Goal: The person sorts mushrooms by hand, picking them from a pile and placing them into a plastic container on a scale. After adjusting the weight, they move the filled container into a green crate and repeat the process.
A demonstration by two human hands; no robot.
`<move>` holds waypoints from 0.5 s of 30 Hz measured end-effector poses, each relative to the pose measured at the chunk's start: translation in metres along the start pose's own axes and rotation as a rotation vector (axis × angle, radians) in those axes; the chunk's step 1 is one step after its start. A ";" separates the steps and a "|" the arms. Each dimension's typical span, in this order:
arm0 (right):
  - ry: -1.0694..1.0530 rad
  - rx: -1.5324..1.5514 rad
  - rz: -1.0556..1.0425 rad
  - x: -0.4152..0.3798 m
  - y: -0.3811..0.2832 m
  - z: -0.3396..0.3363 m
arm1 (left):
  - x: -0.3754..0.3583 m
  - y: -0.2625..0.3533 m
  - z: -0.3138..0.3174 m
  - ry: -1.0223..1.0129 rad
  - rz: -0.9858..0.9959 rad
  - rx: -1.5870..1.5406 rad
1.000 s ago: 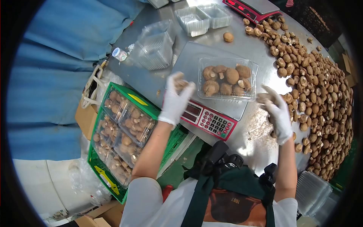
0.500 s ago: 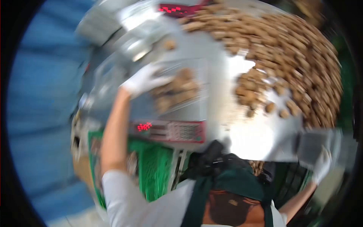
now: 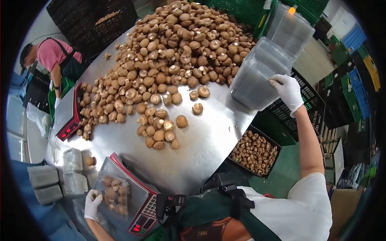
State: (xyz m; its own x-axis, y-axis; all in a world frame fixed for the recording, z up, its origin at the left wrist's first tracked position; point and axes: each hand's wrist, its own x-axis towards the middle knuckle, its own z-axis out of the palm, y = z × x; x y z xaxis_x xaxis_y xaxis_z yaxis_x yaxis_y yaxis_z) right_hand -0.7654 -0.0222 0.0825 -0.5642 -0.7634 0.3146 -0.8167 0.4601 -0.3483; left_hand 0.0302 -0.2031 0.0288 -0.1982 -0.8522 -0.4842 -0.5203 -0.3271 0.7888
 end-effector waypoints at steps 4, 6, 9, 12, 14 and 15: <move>-0.005 0.061 0.066 0.006 0.009 0.007 | 0.002 -0.005 -0.003 -0.006 -0.005 -0.050; 0.032 0.154 0.125 0.009 0.019 0.020 | 0.003 -0.005 -0.003 -0.016 0.016 -0.056; 0.040 0.279 0.213 0.021 0.040 0.022 | -0.002 -0.001 0.004 -0.008 0.036 -0.058; 0.398 0.789 0.321 0.032 0.052 -0.002 | -0.014 0.003 0.013 0.016 0.052 -0.048; 0.537 0.660 0.179 0.038 0.041 -0.016 | -0.028 0.019 0.023 0.039 0.071 -0.011; 0.573 0.699 0.209 0.042 0.031 -0.011 | -0.039 0.016 0.028 0.094 0.058 -0.076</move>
State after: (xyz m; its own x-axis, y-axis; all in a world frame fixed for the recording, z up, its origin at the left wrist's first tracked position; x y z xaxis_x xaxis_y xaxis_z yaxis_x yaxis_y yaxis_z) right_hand -0.8159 -0.0346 0.0945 -0.8176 -0.2690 0.5092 -0.5384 0.0432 -0.8416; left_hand 0.0061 -0.1633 0.0495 -0.1457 -0.9040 -0.4018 -0.4451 -0.3028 0.8427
